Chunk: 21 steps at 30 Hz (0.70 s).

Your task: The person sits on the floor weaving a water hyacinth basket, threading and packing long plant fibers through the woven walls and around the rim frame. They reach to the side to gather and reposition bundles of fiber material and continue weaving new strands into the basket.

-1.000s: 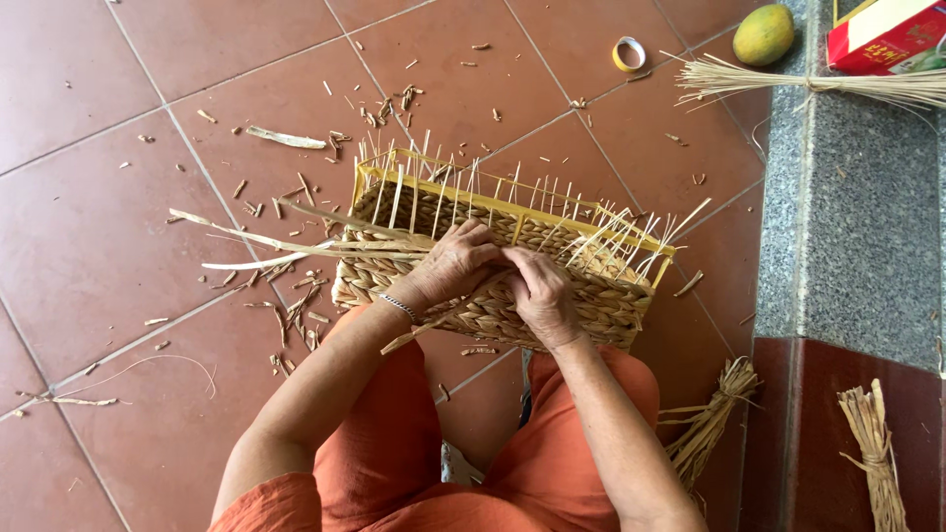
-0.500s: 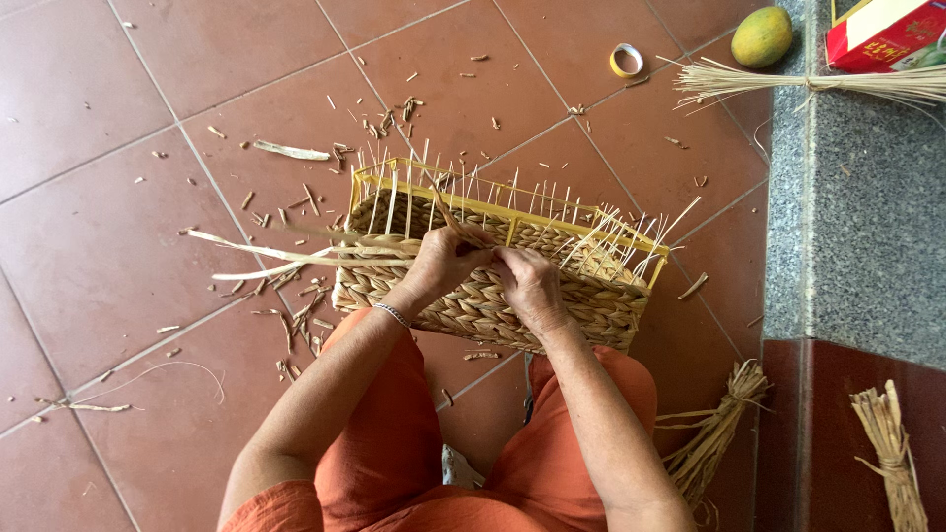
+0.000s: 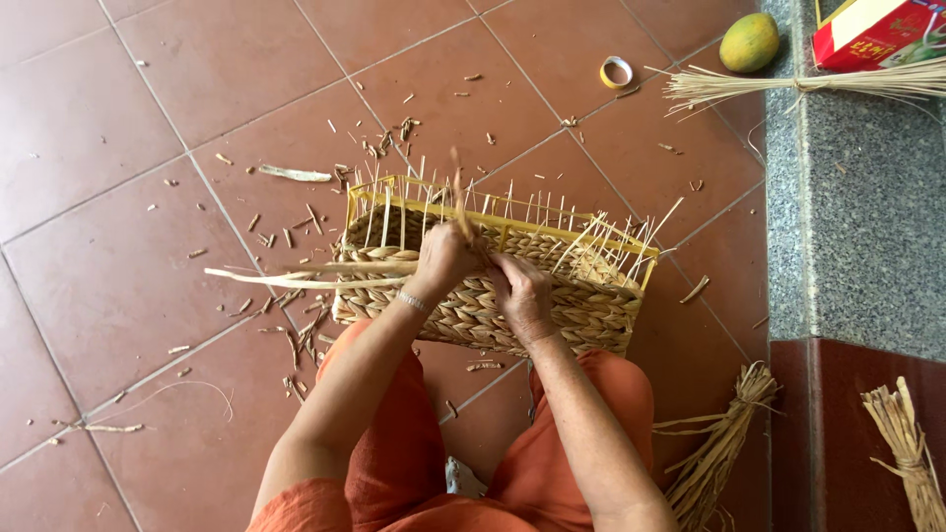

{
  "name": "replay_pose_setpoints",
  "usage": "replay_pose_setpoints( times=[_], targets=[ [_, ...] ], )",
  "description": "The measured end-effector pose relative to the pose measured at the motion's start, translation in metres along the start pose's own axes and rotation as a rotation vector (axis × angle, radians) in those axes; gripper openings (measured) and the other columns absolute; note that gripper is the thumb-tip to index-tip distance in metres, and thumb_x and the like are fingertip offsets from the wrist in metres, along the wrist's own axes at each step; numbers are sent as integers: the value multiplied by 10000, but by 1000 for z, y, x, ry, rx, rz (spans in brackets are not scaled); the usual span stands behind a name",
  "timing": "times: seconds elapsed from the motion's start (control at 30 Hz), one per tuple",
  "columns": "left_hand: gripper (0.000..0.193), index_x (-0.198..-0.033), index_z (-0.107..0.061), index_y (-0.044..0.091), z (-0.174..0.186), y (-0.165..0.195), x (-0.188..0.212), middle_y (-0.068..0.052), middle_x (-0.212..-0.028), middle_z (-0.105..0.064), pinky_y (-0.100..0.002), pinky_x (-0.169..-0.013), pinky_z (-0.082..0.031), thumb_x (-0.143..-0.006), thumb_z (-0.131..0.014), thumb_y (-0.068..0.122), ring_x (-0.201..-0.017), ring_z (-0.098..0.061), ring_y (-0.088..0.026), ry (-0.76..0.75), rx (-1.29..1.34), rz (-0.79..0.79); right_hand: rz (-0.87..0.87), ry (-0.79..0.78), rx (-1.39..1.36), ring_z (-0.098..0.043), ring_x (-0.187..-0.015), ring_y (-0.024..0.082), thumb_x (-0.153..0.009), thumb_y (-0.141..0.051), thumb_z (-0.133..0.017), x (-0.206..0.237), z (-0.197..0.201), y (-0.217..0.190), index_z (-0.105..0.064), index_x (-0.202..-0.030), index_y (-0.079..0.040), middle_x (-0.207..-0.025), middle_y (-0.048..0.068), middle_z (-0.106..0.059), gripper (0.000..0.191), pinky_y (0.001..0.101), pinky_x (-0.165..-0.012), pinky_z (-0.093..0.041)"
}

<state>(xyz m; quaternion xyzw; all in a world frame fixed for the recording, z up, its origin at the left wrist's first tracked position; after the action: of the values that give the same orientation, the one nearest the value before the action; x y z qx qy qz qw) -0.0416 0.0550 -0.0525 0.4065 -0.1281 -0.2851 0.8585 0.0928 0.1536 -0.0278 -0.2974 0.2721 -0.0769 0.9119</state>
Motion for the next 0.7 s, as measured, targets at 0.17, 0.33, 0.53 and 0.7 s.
replay_pose_setpoints(
  times=[0.17, 0.33, 0.53, 0.7],
  targets=[
    [177, -1030, -709, 49, 4, -11, 23, -176, -813, -755, -451, -725, -566, -984, -695, 218, -783, -720, -336, 153, -70, 59, 95, 75, 3, -764, -885, 258, -859, 42, -703, -2, 6, -10, -726, -1070, -33, -1033, 138, -776, 225, 373, -770, -634],
    [214, -987, -662, 46, 6, -10, 20, -140, -855, -762, -368, -739, -621, -867, -724, 213, -769, -752, -227, -32, 155, 1, 77, 81, 1, -764, -855, 237, -870, 56, -697, 4, 2, -5, -729, -1135, -38, -1005, 123, -775, 283, 350, -756, -643],
    [95, -968, -637, 41, -2, -17, 41, -157, -864, -751, -304, -621, -639, -885, -678, 61, -702, -723, -193, -20, 374, 161, 27, 139, -12, -787, -803, 194, -954, -27, -743, 5, -13, 11, -726, -1106, -103, -948, 82, -789, 170, 302, -680, -651],
    [53, -916, -665, 34, -14, -28, 78, -140, -913, -773, -300, -699, -663, -914, -714, 13, -799, -749, -184, 87, 1061, 389, -144, 95, -135, -773, -739, 175, -891, -73, -779, 7, -19, 22, -707, -1054, -58, -858, 79, -791, 179, 305, -620, -617]
  ],
)
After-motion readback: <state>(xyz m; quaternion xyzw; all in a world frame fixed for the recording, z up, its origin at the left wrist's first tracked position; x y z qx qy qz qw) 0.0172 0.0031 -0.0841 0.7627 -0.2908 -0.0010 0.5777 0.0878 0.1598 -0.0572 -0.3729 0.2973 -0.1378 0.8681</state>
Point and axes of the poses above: each hand's wrist, its own x-axis away from the middle knuckle, its own z-axis out of the back of the hand, y = z × x, the point moved 3 cm from there along -x, towards the middle knuckle
